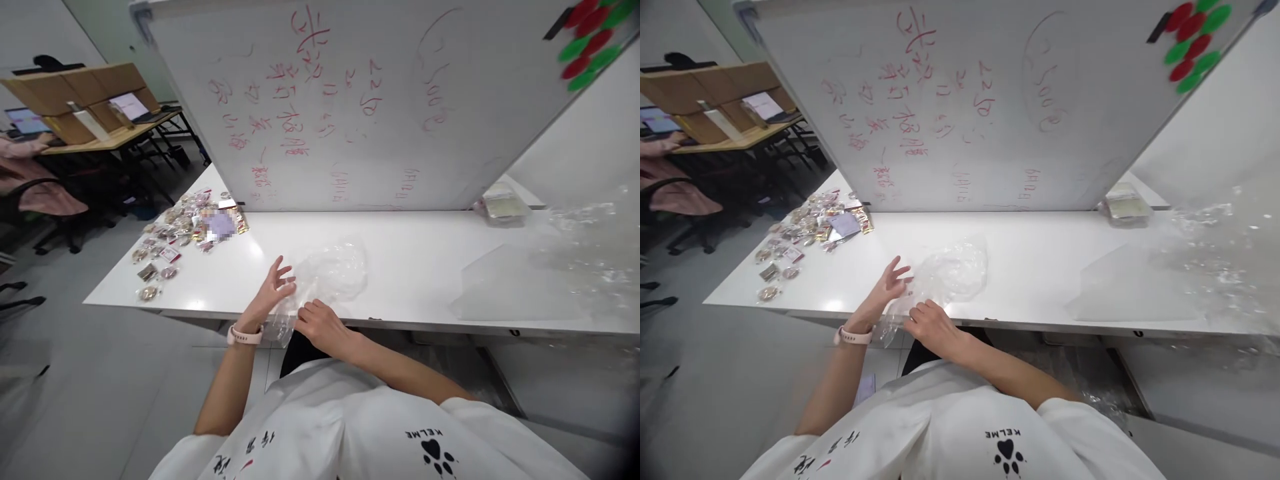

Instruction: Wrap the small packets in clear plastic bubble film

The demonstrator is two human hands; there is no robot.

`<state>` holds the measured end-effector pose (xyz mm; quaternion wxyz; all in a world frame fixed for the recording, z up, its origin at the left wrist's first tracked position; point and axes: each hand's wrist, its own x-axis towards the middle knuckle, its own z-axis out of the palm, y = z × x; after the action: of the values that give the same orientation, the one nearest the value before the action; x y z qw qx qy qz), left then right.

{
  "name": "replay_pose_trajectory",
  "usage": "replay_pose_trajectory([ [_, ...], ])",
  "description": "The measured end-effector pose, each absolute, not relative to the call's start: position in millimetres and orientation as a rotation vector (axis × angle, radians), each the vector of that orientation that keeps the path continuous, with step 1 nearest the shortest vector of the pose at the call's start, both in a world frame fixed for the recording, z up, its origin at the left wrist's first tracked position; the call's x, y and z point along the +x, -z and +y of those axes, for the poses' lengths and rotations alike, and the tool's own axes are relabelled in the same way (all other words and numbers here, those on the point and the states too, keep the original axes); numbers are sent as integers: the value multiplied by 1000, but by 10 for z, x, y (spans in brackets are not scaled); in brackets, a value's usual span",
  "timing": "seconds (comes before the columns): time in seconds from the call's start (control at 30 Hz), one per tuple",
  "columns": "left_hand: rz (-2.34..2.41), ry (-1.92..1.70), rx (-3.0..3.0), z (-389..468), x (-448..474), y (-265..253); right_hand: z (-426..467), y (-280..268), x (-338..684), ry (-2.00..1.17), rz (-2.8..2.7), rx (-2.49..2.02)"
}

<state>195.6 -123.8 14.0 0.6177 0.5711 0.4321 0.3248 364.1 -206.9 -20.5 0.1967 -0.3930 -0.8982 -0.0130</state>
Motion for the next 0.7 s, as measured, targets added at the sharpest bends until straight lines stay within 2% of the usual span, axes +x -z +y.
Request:
replay_pose_trajectory([
  [0.1, 1086, -768, 1282, -1360, 1887, -38, -2365, 238, 3720, -244, -2498, -1181],
  [0.23, 1237, -827, 1143, -1243, 1849, 17, -2515, -64, 4082, -709, -2169, -1255],
  [0.37, 1354, -799, 1297, -884, 1972, 64, -2138, -150, 4478, -514, -1856, -1519],
  [0.5, 1442, -994, 1394, -406, 2031, 176, -1821, 258, 4723, -381, -2094, -1787],
  [0.6, 1577, -1257, 1292, -117, 1788, 178, -1946, 546, 4858, -300, -2185, -1953],
  [0.7, 1745, -1312, 1413, -101, 1527, 26, -2216, 583, 4979, -191, -2137, -2065],
])
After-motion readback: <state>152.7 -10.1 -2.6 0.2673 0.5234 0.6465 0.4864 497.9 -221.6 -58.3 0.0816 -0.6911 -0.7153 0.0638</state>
